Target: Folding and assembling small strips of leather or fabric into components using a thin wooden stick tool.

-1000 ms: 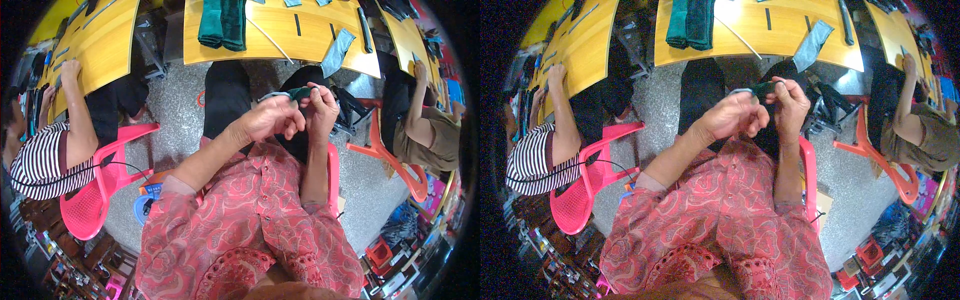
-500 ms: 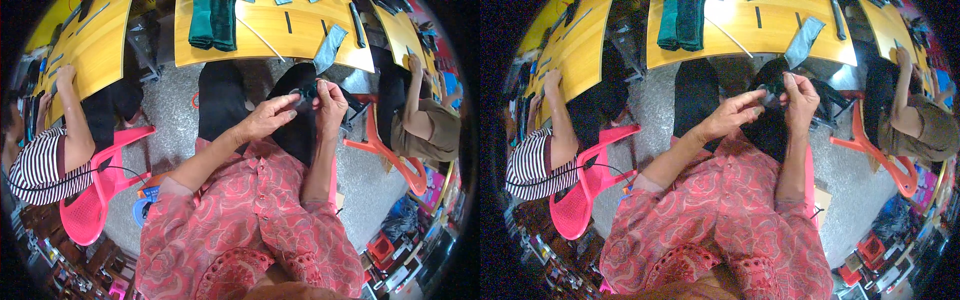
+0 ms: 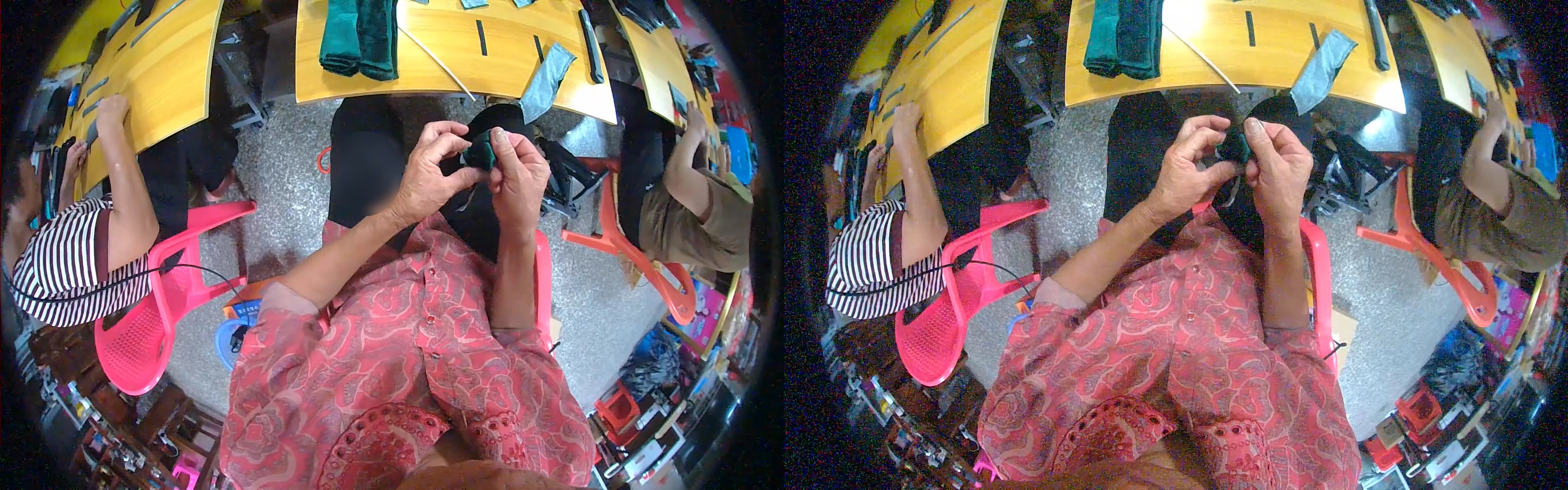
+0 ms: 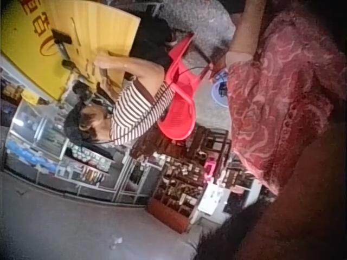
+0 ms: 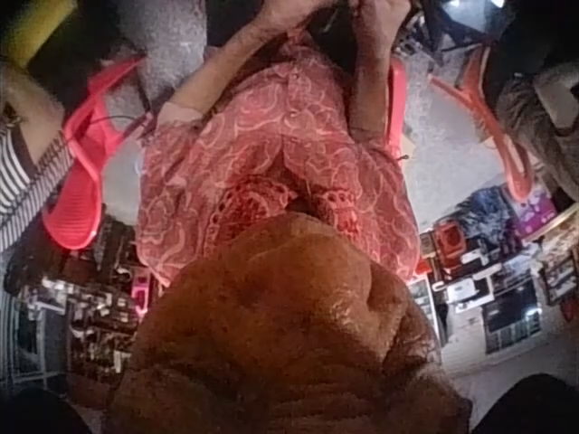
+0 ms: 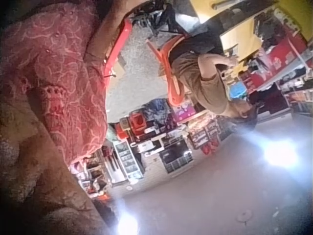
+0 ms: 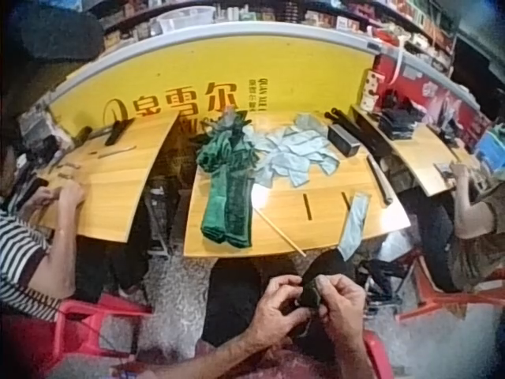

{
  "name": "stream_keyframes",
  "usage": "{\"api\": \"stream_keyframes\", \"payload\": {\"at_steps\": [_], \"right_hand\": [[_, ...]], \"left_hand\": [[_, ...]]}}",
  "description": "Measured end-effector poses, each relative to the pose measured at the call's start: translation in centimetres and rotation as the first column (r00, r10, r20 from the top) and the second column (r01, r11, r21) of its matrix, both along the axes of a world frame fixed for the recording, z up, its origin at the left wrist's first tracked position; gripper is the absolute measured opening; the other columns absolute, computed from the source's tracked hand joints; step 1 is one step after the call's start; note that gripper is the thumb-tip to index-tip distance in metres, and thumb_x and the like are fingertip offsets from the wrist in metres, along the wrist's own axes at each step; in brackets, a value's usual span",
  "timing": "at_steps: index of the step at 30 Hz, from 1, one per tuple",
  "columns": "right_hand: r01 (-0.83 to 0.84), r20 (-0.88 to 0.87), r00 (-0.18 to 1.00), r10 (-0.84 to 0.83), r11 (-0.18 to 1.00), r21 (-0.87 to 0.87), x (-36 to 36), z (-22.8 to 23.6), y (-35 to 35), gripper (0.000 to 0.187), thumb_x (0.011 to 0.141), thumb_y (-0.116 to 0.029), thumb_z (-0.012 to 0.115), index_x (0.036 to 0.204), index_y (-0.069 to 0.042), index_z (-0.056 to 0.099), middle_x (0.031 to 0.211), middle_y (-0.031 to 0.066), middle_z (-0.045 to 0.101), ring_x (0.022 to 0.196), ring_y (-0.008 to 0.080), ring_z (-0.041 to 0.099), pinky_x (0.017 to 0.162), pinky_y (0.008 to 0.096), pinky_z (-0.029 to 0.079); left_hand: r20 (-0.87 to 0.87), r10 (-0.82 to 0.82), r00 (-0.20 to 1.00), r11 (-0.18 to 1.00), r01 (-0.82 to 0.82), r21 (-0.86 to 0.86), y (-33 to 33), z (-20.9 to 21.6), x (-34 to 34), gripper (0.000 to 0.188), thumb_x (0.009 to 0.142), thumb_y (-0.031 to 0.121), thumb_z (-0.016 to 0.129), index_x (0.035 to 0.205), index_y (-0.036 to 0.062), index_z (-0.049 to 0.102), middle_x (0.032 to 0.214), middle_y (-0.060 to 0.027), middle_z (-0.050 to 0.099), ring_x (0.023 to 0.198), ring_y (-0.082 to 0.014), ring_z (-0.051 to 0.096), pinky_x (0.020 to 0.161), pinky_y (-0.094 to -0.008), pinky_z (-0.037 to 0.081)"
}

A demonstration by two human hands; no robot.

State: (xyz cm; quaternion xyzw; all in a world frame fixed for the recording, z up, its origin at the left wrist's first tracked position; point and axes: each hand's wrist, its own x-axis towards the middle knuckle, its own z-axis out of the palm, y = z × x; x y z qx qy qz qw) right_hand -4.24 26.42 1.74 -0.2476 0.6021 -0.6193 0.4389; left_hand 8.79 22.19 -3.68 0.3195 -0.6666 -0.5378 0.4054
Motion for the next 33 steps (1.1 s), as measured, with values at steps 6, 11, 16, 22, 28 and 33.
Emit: {"api": "stream_keyframes", "payload": {"at_steps": [6,11,16,22,28,33], "right_hand": [[-0.01,-0.045,0.999,0.009,1.0,-0.028,0.3,-0.5,0.1,0.017,0.089,-0.018,0.065,0.09,-0.002,0.064,0.07,-0.003,0.059,0.05,0.0013,0.045,0.044,0.0166,0.034],[-0.071,-0.156,0.986,0.065,0.997,-0.032,2.5,-0.3,0.4,0.014,0.09,-0.017,0.065,0.093,-0.003,0.064,0.073,-0.0046,0.058,0.057,0.0016,0.047,0.048,0.0173,0.037],[-0.082,-0.26,0.964,0.063,0.995,-0.063,4.1,-1.0,0.4,0.01,0.088,-0.011,0.065,0.091,-0.002,0.063,0.074,-0.0041,0.057,0.059,0.0018,0.048,0.05,0.0173,0.038],[0.061,-0.274,0.956,-0.104,0.985,-0.162,3.6,-1.0,0.4,0.007,0.089,-0.008,0.064,0.093,-0.003,0.061,0.075,-0.0035,0.056,0.056,0.0022,0.046,0.048,0.0166,0.036],[0.213,0.1,0.975,-0.201,0.967,-0.138,1.7,-1.7,-0.2,0.011,0.092,-0.014,0.061,0.093,-0.004,0.06,0.072,-0.0036,0.055,0.049,0.0011,0.041,0.042,0.0163,0.029],[0.222,0.195,0.962,-0.192,0.964,-0.146,0.7,-2.3,-0.4,0.011,0.091,-0.015,0.062,0.091,-0.005,0.059,0.069,-0.0037,0.054,0.046,0.0004,0.038,0.038,0.0163,0.025]], "left_hand": [[-0.22,0.026,0.975,0.925,0.06,0.376,0.3,0.2,-0.1,0.024,0.082,-0.002,0.057,0.106,0.004,0.057,0.104,-0.0055,0.059,0.097,-0.0118,0.056,0.081,-0.0267,0.048],[-0.245,0.112,0.963,0.903,0.005,0.43,0.1,-0.1,0.0,0.026,0.086,-0.002,0.047,0.11,0.0029,0.054,0.1,-0.0047,0.06,0.092,-0.0107,0.057,0.082,-0.0253,0.047],[-0.197,0.25,0.948,0.9,-0.153,0.408,-0.3,-2.3,-0.1,0.013,0.089,0.002,0.052,0.102,0.0042,0.052,0.094,-0.0025,0.058,0.086,-0.0098,0.055,0.074,-0.0244,0.047],[0.108,0.268,0.957,0.944,-0.238,-0.23,-1.4,-1.9,0.5,0.018,0.081,0.0,0.057,0.099,0.0016,0.054,0.081,-0.0086,0.056,0.076,-0.0127,0.055,0.069,-0.0306,0.047],[-0.119,-0.016,0.993,0.837,0.078,0.541,-2.0,0.8,1.4,0.018,0.078,-0.002,0.058,0.096,0.0001,0.06,0.08,-0.0042,0.061,0.074,-0.0115,0.057,0.071,-0.0272,0.047],[-0.117,-0.047,0.992,0.935,0.085,0.344,-2.0,0.4,1.5,0.019,0.08,0.01,0.066,0.097,0.0026,0.062,0.083,-0.0012,0.063,0.071,-0.0088,0.057,0.063,-0.0249,0.047]]}}
